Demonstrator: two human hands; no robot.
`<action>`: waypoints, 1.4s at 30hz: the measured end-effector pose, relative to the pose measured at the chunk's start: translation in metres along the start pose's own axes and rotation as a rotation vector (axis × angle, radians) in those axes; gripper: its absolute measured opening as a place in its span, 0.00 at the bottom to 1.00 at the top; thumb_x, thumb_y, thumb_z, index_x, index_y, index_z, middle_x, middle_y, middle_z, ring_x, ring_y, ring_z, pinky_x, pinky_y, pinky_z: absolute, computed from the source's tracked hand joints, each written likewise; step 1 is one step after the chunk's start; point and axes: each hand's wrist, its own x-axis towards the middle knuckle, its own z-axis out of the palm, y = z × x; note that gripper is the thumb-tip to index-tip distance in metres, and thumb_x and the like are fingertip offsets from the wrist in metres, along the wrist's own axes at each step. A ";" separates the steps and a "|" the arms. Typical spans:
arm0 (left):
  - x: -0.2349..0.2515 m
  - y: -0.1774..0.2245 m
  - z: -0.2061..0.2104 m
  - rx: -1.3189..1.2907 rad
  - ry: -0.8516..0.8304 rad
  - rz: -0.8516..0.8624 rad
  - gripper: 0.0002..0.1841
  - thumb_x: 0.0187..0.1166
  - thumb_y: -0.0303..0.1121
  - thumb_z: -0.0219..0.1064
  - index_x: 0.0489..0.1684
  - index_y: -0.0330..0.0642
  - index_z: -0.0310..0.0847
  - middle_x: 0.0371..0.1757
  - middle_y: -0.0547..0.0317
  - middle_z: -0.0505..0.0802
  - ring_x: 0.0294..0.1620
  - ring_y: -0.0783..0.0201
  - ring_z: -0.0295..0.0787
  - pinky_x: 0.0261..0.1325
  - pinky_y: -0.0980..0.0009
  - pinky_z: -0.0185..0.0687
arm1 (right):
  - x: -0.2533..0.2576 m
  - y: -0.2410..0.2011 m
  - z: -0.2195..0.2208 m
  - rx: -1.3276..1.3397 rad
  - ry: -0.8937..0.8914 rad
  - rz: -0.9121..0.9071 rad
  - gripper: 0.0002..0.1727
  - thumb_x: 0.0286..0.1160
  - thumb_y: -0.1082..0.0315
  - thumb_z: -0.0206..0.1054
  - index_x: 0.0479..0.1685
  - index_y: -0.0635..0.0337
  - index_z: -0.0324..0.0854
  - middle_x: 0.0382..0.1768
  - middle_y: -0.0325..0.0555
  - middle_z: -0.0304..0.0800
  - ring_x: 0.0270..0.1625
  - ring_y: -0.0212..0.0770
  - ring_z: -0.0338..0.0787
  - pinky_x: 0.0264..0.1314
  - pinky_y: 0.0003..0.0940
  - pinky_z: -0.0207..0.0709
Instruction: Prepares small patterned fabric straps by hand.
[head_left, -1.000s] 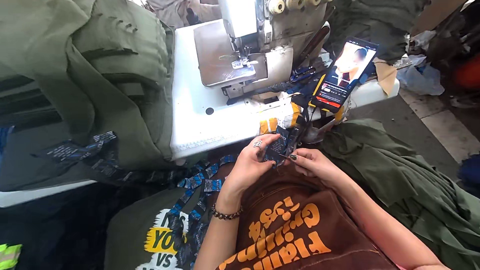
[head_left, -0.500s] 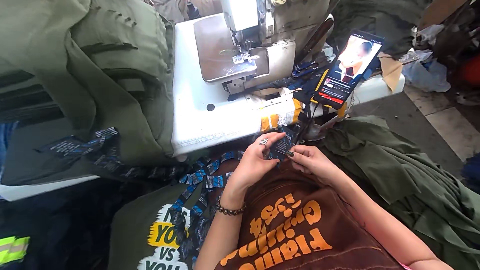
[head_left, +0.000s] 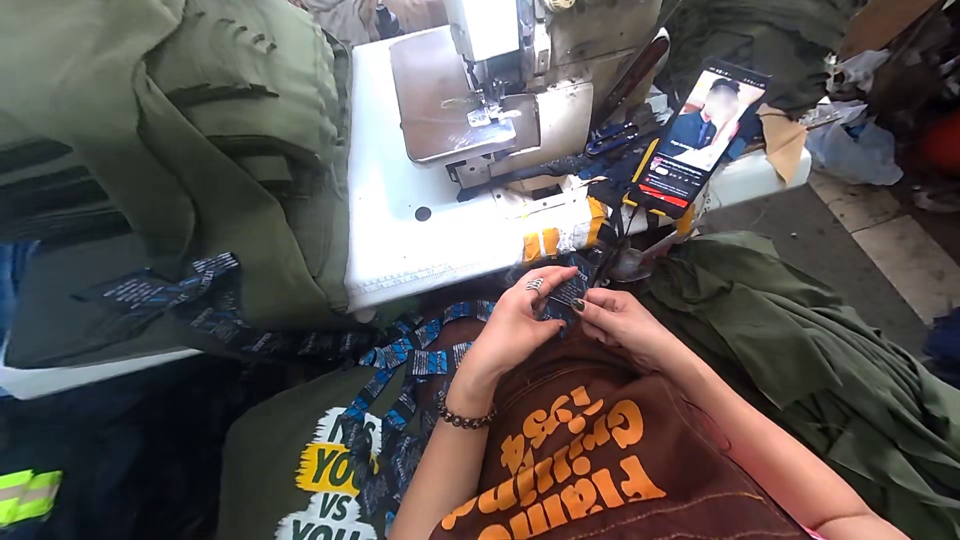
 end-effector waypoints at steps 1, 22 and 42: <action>0.000 0.000 -0.001 0.008 0.002 -0.004 0.35 0.62 0.17 0.76 0.77 0.44 0.80 0.76 0.58 0.81 0.54 0.70 0.87 0.52 0.73 0.88 | 0.001 0.001 0.000 -0.005 0.002 -0.009 0.11 0.86 0.64 0.61 0.35 0.56 0.81 0.15 0.26 0.75 0.16 0.19 0.69 0.19 0.14 0.59; -0.004 0.016 -0.001 0.035 0.049 -0.060 0.44 0.63 0.19 0.78 0.85 0.52 0.62 0.68 0.59 0.86 0.33 0.70 0.87 0.37 0.74 0.87 | 0.010 -0.020 -0.009 0.056 0.281 -0.129 0.03 0.73 0.73 0.71 0.42 0.59 0.86 0.19 0.30 0.79 0.14 0.20 0.65 0.16 0.16 0.61; -0.001 -0.006 -0.010 -0.029 0.040 -0.030 0.33 0.63 0.15 0.75 0.75 0.41 0.81 0.76 0.54 0.82 0.55 0.68 0.89 0.56 0.72 0.89 | -0.004 0.005 -0.014 -0.022 -0.002 0.017 0.13 0.89 0.62 0.55 0.49 0.59 0.84 0.20 0.28 0.79 0.17 0.19 0.71 0.20 0.14 0.63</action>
